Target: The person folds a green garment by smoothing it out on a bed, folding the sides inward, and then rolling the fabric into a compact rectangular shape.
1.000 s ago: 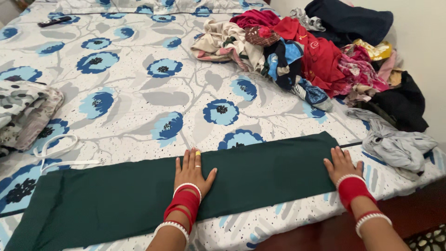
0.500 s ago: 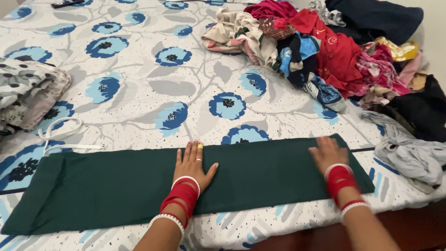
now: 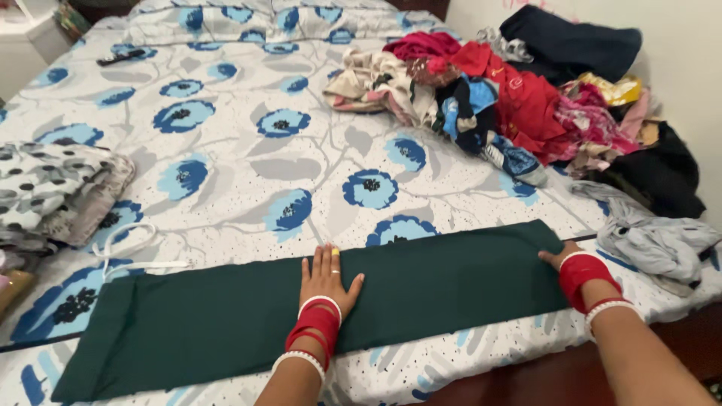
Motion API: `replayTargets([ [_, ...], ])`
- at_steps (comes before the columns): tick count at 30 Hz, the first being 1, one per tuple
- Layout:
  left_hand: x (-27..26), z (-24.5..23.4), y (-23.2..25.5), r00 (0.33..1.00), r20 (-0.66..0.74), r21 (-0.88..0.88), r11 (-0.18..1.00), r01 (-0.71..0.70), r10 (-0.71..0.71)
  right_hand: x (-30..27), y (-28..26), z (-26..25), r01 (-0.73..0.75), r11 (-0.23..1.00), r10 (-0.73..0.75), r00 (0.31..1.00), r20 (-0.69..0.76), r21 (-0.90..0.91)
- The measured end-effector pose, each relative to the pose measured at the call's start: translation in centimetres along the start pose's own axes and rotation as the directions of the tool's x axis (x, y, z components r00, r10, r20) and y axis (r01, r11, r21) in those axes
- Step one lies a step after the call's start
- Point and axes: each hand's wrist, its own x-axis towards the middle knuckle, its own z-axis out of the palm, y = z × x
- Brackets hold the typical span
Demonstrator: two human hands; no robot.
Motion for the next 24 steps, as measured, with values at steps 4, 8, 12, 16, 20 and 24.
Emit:
replayTargets([
  [4, -0.1, 0.5, 0.2, 1.000, 0.021, -0.017, 1.000, 0.021, -0.021, -1.3, -3.7, -0.8, 0.098, 0.955, -0.140, 0.981, 0.132, 0.280],
  [8, -0.7, 2.3, -0.6, 0.999, 0.016, -0.089, 0.996, -0.026, 0.028, -6.5, -12.9, 1.6, 0.188, 0.855, -0.343, 0.905, 0.253, 0.484],
  [12, -0.8, 5.8, -2.5, 0.991, 0.106, -0.948, 0.310, 0.075, 0.085, -15.9, -21.2, 6.8, 0.371, 0.758, -0.529, 0.831, 0.173, 0.536],
  [16, -1.2, 10.2, -6.0, 0.896, 0.439, -0.834, -0.403, 0.378, -0.069, -30.2, -27.7, 11.3, -0.101, 0.396, -0.650, 0.672, 0.356, 0.913],
  [20, 0.1, 12.1, -7.8, 0.890, 0.394, -0.741, -0.492, 0.456, 0.230, -40.8, -26.0, 9.4, 0.442, 0.381, -0.630, 0.767, -0.122, 0.812],
  [24, -0.2, 6.1, -6.7, 0.929, 0.325, -0.862, -0.350, 0.367, 0.174, -45.0, -23.4, 6.6, 0.557, 0.407, -0.752, 0.654, -0.080, 0.724],
])
